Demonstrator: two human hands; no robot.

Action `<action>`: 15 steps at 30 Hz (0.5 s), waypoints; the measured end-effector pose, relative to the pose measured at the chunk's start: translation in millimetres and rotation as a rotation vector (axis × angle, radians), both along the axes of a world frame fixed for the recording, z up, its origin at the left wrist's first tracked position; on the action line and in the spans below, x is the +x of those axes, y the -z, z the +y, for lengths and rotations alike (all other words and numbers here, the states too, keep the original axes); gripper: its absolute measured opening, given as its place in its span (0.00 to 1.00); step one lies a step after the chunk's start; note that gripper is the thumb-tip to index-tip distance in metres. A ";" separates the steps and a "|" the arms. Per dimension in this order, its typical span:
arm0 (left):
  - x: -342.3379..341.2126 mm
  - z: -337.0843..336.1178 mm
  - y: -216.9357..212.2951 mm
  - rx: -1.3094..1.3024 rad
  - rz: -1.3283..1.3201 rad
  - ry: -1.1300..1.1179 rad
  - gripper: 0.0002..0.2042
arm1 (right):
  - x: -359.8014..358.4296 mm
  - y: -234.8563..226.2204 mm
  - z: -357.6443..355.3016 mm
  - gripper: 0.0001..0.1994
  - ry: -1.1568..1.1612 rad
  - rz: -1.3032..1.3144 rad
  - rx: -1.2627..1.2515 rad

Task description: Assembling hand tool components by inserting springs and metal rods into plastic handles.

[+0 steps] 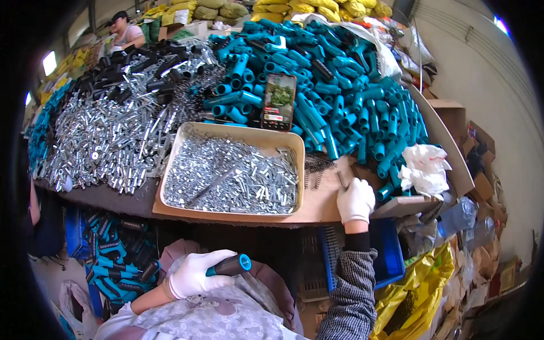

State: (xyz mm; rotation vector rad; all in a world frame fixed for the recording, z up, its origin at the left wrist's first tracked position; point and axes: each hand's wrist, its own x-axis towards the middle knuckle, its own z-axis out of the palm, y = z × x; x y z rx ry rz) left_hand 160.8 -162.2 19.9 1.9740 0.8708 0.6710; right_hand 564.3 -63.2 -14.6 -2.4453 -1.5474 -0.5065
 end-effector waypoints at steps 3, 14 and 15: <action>-4.3 2.0 -2.0 0.004 0.039 -0.080 0.28 | -20.0 -10.9 -7.0 0.09 -0.089 0.180 0.192; -28.9 27.0 -12.1 -0.175 -0.080 -0.161 0.29 | -166.0 -67.5 -60.9 0.07 -1.230 0.925 0.044; -32.5 28.5 -17.0 -0.015 0.057 -0.075 0.30 | -171.9 -68.9 -60.0 0.06 -1.291 0.890 0.021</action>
